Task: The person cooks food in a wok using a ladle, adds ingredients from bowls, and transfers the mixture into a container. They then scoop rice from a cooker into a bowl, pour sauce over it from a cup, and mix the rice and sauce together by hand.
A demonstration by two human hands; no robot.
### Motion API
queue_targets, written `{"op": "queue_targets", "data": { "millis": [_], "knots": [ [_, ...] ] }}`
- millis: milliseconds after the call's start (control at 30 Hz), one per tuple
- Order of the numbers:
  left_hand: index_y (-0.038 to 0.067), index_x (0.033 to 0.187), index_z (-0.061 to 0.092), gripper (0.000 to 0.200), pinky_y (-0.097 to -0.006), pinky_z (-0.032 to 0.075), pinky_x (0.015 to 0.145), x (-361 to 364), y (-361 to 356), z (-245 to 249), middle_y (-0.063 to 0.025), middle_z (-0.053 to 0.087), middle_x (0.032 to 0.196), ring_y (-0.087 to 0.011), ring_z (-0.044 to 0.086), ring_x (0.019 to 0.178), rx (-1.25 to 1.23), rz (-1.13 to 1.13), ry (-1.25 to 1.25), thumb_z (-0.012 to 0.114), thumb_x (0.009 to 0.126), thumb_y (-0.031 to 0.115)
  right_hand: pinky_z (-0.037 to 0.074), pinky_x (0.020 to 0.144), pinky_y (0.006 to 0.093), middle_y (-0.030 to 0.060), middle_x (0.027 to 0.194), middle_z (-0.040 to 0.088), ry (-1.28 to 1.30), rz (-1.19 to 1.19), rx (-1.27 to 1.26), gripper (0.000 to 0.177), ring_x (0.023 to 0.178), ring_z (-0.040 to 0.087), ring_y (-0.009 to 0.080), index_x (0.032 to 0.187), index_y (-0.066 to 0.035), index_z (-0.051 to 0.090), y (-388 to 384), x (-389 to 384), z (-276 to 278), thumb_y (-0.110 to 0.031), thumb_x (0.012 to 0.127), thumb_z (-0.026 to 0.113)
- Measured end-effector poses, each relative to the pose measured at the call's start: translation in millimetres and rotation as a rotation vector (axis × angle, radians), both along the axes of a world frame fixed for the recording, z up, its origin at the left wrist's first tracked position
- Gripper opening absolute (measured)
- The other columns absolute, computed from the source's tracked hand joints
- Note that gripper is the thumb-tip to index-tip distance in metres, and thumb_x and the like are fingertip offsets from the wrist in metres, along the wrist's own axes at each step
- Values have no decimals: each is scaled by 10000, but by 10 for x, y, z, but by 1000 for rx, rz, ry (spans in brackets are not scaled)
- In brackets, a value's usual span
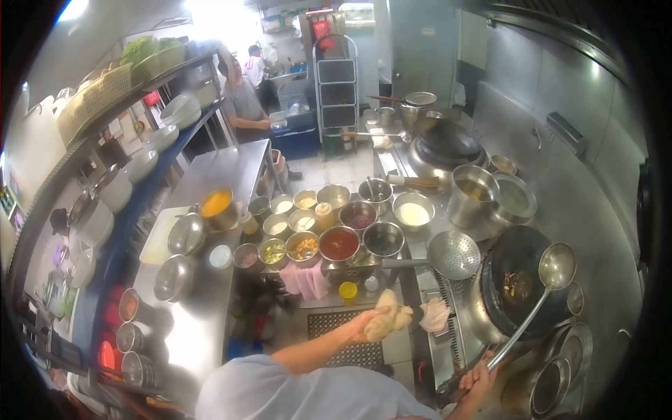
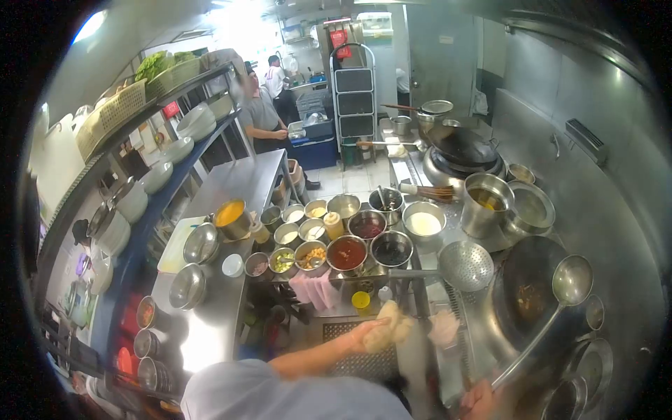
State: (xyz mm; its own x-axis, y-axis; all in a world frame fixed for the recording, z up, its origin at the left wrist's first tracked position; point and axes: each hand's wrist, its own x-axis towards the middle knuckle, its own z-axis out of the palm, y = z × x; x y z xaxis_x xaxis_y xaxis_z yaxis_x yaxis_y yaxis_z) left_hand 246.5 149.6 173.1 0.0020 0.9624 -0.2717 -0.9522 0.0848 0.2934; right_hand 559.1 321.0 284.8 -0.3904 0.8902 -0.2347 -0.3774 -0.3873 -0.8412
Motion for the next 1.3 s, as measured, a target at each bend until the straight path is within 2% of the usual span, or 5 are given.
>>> {"op": "queue_targets", "data": {
  "millis": [367, 467, 600, 933, 1300],
  "knots": [
    [152, 1308, 476, 642, -582, 474, 869, 528, 2834, 933, -112, 597, 1194, -307, 598, 1066, -298, -350, 407, 368, 920, 652, 344, 300, 282, 2, 554, 385, -270, -92, -115, 357, 339, 375, 129, 1187, -90, 441, 260, 201, -750, -73, 838, 517],
    [111, 1236, 501, 564, -514, 542, 764, 747, 3439, 374, -108, 632, 1086, -296, 653, 937, -177, -296, 405, 416, 938, 582, 536, 637, 259, 133, 835, 677, -478, 17, -258, 453, 731, 654, 327, 1189, -88, 620, 243, 491, -1288, -403, 867, 674],
    [87, 1145, 530, 441, -425, 578, 629, 724, 3679, -118, -82, 652, 910, -278, 677, 772, -8, -226, 328, 601, 901, 448, 370, 309, 286, 16, 583, 463, -631, -227, 21, 389, 353, 419, 138, 1213, -118, 454, 154, 156, -693, -100, 838, 556],
    [-52, 1028, 503, 236, -456, 567, 670, 613, 3889, -77, -158, 608, 933, -315, 661, 783, -139, -257, 656, 517, 848, 100, 512, 658, 427, 224, 980, 638, -1353, 241, 336, 677, 644, 638, 309, 1450, -60, 312, 324, -254, 683, -117, 806, 516],
    [-99, 1137, 502, 380, -397, 520, 722, 498, 3879, -41, -200, 589, 1040, -281, 618, 882, -102, -151, 878, 572, 788, 35, 370, 386, 283, 7, 605, 477, -257, -324, -109, 87, 416, 426, 101, 918, -63, 527, 1463, -729, 8, -95, 847, 567]
  ]
}}
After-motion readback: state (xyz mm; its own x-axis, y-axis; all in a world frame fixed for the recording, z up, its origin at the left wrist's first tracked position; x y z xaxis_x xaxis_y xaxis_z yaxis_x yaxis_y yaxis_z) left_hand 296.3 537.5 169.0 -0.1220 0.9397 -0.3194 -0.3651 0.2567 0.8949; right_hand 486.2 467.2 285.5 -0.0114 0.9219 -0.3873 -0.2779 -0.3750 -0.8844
